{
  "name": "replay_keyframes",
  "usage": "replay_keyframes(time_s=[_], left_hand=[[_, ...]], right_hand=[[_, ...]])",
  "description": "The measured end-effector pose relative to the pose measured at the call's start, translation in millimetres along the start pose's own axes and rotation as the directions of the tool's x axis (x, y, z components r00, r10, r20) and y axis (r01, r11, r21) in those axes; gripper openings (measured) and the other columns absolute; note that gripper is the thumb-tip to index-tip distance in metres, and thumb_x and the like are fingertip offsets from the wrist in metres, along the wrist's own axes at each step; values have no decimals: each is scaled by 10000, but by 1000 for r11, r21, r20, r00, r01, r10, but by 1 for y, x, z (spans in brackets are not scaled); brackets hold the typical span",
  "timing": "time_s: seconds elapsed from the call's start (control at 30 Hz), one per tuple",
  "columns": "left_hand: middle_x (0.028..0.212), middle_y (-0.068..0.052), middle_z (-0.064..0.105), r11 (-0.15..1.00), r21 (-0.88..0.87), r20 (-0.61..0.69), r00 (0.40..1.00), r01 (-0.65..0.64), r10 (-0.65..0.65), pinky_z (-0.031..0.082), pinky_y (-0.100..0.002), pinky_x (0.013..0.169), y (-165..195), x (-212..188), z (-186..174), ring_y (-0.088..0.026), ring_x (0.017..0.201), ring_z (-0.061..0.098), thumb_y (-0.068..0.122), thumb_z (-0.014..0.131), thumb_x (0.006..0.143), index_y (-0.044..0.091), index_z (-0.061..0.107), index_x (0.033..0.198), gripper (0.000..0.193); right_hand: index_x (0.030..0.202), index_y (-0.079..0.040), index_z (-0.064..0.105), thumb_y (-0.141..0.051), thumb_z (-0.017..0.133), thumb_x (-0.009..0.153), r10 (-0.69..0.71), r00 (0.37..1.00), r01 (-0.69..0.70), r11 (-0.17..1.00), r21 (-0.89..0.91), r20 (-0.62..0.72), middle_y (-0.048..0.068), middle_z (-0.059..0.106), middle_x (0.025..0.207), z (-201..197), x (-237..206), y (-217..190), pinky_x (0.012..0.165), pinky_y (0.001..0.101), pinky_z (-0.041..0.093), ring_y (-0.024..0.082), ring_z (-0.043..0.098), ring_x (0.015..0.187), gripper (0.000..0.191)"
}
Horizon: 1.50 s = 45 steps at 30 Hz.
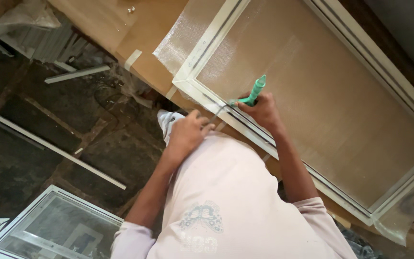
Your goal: The person presses a black rubber spline cord into the groove around a window screen frame to secure the mesh, working around the frame by hand. They then use a green rotary cutter to trim excess mesh along the frame edge and press the mesh edge into the frame with a small block.
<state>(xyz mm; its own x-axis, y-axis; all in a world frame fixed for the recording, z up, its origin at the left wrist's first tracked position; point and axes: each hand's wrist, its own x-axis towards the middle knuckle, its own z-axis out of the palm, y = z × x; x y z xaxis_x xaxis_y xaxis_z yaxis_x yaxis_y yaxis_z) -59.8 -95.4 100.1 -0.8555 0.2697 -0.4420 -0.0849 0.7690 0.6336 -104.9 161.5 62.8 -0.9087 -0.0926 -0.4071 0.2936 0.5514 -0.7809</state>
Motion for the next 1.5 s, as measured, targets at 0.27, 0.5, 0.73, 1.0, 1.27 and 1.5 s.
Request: replay_keyframes(time_s=[0.27, 0.5, 0.73, 1.0, 1.27, 1.5], left_hand=[[992, -134, 638, 949, -99, 17, 953, -299, 302, 531, -486, 743, -3, 2, 19, -360, 857, 680, 342, 709, 892, 107, 779, 923, 247], [992, -120, 685, 962, -141, 18, 971, -234, 239, 537, -482, 761, -30, 24, 43, -358, 873, 683, 292, 692, 897, 128, 784, 972, 203], [892, -105, 729, 959, -95, -130, 959, -266, 253, 561, -465, 693, -35, 37, 63, -336, 786, 711, 281, 719, 846, 178, 804, 951, 170], [803, -99, 726, 932, -101, -196, 925, -348, 325, 563, -455, 672, -35, 40, 60, -327, 734, 706, 284, 759, 811, 178, 813, 877, 136], [795, -105, 730, 930, -123, -203, 926, -347, 319, 555, -458, 673, -26, 40, 53, -325, 729, 704, 279, 764, 812, 167, 820, 885, 145], [803, -107, 734, 932, -131, -180, 933, -337, 312, 563, -447, 687, -26, 42, 52, -324, 735, 708, 249, 757, 783, 182, 831, 894, 149]], right_hand=[[994, -10, 785, -163, 821, 877, -122, 990, 123, 992, -10, 70, 84, 757, 792, 8, 16, -3, 676, 302, 560, 88, 661, 709, 196], [988, -7, 785, -204, 823, 868, -109, 989, 118, 989, -89, 104, 120, 736, 745, 10, 28, -10, 635, 328, 552, 96, 632, 661, 233], [961, -18, 780, -247, 839, 858, -32, 985, 60, 986, -158, 172, 133, 731, 723, 2, 28, -15, 613, 347, 545, 108, 614, 622, 258], [964, -26, 776, -245, 799, 879, -104, 978, 131, 981, -145, 183, 156, 726, 766, 11, 39, -22, 642, 371, 553, 137, 641, 630, 236], [914, -13, 766, -284, 825, 855, -62, 979, 108, 965, -237, 193, 200, 683, 732, 9, 55, -30, 621, 400, 531, 186, 590, 605, 283], [867, -1, 762, -296, 829, 819, -74, 980, 98, 987, -125, 184, 168, 703, 692, 4, 52, -24, 593, 400, 536, 145, 595, 604, 306]])
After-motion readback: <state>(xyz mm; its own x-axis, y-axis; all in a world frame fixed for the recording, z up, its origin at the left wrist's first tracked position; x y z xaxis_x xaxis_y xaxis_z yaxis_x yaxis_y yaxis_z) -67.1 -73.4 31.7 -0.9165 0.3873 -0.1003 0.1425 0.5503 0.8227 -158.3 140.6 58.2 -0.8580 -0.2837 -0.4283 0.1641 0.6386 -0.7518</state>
